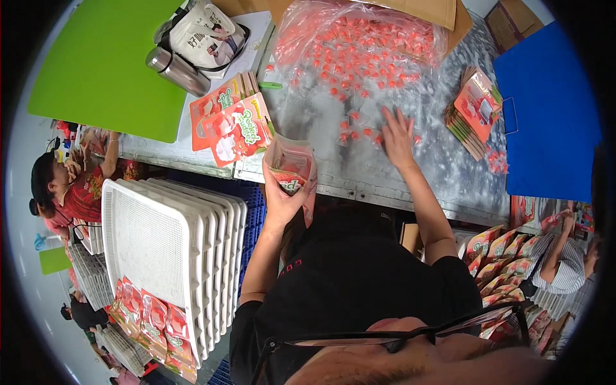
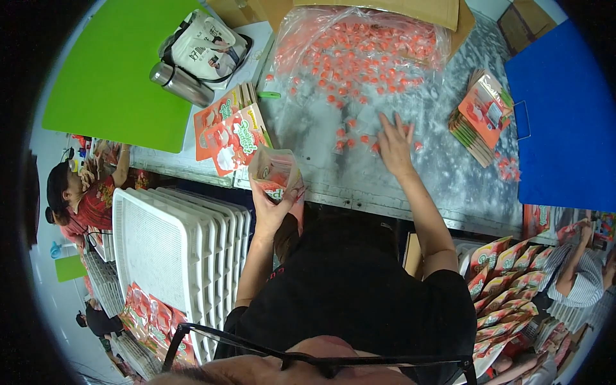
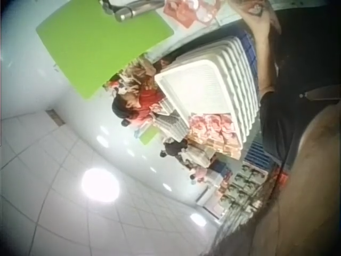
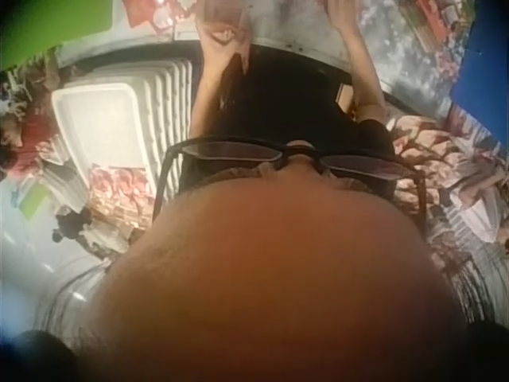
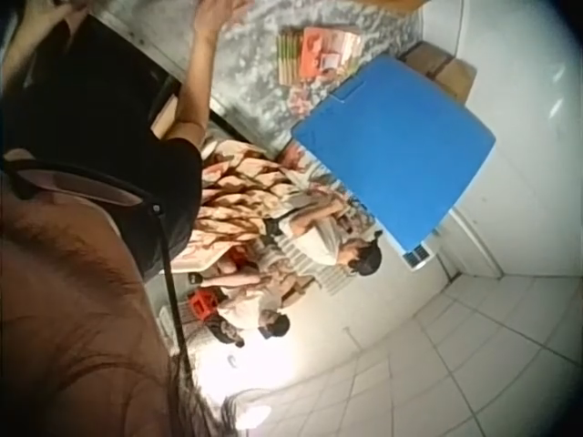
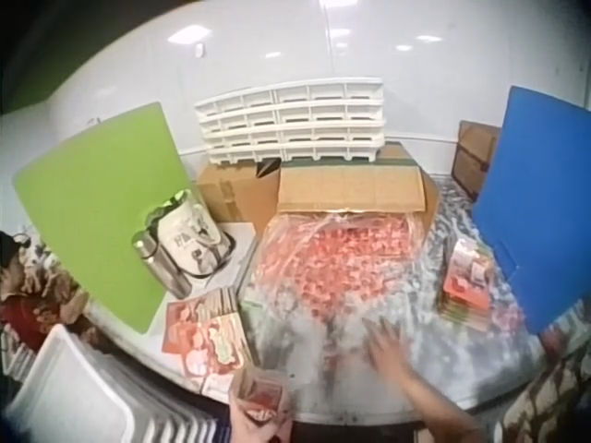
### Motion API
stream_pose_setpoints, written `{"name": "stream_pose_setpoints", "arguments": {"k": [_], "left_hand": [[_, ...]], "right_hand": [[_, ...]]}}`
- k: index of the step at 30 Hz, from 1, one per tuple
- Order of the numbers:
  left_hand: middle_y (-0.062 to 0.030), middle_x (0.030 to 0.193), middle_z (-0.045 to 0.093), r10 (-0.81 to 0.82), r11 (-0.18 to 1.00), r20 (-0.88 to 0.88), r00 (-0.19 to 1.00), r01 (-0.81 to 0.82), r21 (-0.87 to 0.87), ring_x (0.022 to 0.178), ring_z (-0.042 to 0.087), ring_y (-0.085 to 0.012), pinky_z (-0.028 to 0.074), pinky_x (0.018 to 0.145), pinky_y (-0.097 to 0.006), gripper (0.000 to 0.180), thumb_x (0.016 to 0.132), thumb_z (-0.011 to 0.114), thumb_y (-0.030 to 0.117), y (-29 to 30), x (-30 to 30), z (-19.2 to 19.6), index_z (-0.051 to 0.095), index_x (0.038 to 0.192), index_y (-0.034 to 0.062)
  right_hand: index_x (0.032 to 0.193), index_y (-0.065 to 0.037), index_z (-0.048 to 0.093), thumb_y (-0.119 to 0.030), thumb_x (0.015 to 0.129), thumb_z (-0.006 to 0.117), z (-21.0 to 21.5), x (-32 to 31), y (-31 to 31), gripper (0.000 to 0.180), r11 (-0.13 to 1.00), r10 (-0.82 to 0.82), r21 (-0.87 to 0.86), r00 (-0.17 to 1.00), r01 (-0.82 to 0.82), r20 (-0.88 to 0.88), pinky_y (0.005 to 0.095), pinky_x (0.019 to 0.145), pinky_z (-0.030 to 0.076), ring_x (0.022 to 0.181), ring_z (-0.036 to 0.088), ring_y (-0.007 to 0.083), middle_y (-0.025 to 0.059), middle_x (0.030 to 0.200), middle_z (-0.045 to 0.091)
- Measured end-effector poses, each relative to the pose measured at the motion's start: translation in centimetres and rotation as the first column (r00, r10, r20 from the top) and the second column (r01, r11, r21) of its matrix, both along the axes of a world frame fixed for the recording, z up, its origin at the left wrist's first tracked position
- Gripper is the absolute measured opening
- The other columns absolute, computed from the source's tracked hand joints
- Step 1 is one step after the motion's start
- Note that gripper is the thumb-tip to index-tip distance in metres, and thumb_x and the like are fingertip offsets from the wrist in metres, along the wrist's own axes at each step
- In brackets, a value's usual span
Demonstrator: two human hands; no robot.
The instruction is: Packing small food items (candies) from a bulk pile into individual plastic bags at a factory workbench.
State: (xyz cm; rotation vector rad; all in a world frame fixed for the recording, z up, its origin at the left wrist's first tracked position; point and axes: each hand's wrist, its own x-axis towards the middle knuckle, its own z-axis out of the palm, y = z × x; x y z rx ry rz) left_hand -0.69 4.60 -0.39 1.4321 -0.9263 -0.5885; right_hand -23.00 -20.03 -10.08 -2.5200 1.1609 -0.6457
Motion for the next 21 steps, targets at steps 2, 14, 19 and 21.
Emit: {"name": "stream_pose_setpoints", "arguments": {"k": [2, 14, 19, 21], "left_hand": [[-0.0145, 0.133, 0.046, -0.008, 1.0, -0.011, 1.0, 0.008, 0.001, 0.122, 0.048, -0.0236, 0.04, 0.104, -0.037, 0.096, 0.066, 0.078, -0.003, -0.1, -0.2, 0.5, 0.025, 0.146, 0.0028], [-0.0228, 0.143, 0.035, 0.021, 0.984, 0.401, 0.916, 0.053, -0.171, 0.137, 0.034, -0.038, 0.03, 0.112, -0.047, 0.103, 0.06, 0.079, 0.012, -1.2, -0.3, 0.7, 0.026, 0.148, 0.0024], [-0.0242, 0.146, 0.032, -0.018, 0.995, 0.291, 0.957, 0.045, -0.086, 0.137, 0.032, -0.0406, 0.028, 0.113, -0.048, 0.104, 0.057, 0.079, 0.011, -2.4, -0.4, -3.7, 0.027, 0.147, 0.002], [-0.0238, 0.146, 0.031, -0.042, 0.985, 0.297, 0.954, 0.089, -0.146, 0.137, 0.032, -0.0405, 0.029, 0.113, -0.048, 0.104, 0.058, 0.079, 0.01, -3.0, -0.9, -3.6, 0.027, 0.147, 0.0023]], "right_hand": [[0.15, -0.013, 0.036, -0.027, 0.1, 0.047, -0.2, 0.8, 0.4, 0.054, 0.996, 0.084, -0.028, 0.996, -0.083, 0.028, 0.0575, 0.119, 0.008, 0.145, 0.027, 0.0376, 0.0105, 0.149, 0.044], [0.123, -0.023, 0.06, -0.034, 0.08, 0.074, 0.3, 6.3, 1.8, 0.047, 0.909, 0.402, -0.109, 0.915, -0.402, -0.018, 0.0553, 0.104, 0.035, 0.126, 0.045, 0.0354, 0.0074, 0.132, 0.051], [0.105, -0.017, 0.063, -0.021, 0.077, 0.075, -0.5, 5.6, 1.7, 0.031, 0.925, 0.373, -0.065, 0.928, -0.373, -0.013, 0.0413, 0.077, 0.05, 0.098, 0.058, 0.0289, 0.0059, 0.111, 0.06], [0.102, -0.012, 0.062, -0.017, 0.083, 0.071, -1.6, 5.3, 1.2, 0.021, 0.936, 0.348, -0.103, 0.926, -0.335, 0.15, 0.0317, 0.061, 0.048, 0.075, 0.058, 0.0218, 0.0041, 0.1, 0.062]]}}
